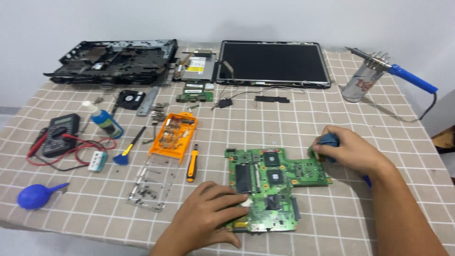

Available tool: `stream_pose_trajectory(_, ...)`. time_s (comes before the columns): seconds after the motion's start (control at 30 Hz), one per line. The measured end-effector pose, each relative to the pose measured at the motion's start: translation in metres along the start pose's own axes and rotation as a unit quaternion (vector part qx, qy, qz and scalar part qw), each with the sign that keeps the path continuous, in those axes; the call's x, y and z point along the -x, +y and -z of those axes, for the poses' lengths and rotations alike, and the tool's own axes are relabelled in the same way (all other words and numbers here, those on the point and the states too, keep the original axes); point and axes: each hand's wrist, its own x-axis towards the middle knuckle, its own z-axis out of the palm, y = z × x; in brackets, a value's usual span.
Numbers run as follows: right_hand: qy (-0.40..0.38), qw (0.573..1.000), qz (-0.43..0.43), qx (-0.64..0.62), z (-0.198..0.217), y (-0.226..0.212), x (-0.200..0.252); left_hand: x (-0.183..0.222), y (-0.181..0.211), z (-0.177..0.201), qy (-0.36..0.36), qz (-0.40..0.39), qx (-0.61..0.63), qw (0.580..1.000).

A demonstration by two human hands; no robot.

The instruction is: Inspecting and testing a laptop motherboard using a digital multimeter and various hand tools on a repair bench.

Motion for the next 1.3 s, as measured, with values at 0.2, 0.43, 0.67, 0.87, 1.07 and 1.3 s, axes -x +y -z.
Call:
stream_pose_trajectory(0.2, 0.100, 0.981, -0.082, 0.143, -0.014, -0.015, 0.002, 0.005, 0.000, -0.003, 0.015, 0.021, 0.035, 0.999)
stream_pose_trajectory(0.43, 0.121, 0.956, -0.014, 0.269, -0.024, -0.079, 0.009, 0.009, 0.006, 0.006, 0.038, 0.068, 0.055, 0.995)
stream_pose_trajectory(0.67, -0.006, 0.897, 0.139, 0.418, -0.057, -0.193, 0.038, 0.016, -0.006, -0.009, 0.042, 0.069, 0.074, 0.994)
stream_pose_trajectory(0.87, -0.045, 0.874, 0.244, 0.417, -0.104, -0.240, -0.010, 0.023, -0.017, -0.021, 0.038, 0.051, 0.053, 0.997)
stream_pose_trajectory(1.07, -0.164, 0.928, 0.242, 0.233, -0.159, -0.295, -0.045, 0.023, -0.027, -0.019, -0.121, 0.088, 0.077, 0.986)
stream_pose_trajectory(1.3, -0.118, 0.933, 0.273, 0.203, -0.210, -0.331, -0.043, 0.041, -0.046, -0.060, -0.056, 0.111, 0.171, 0.977)
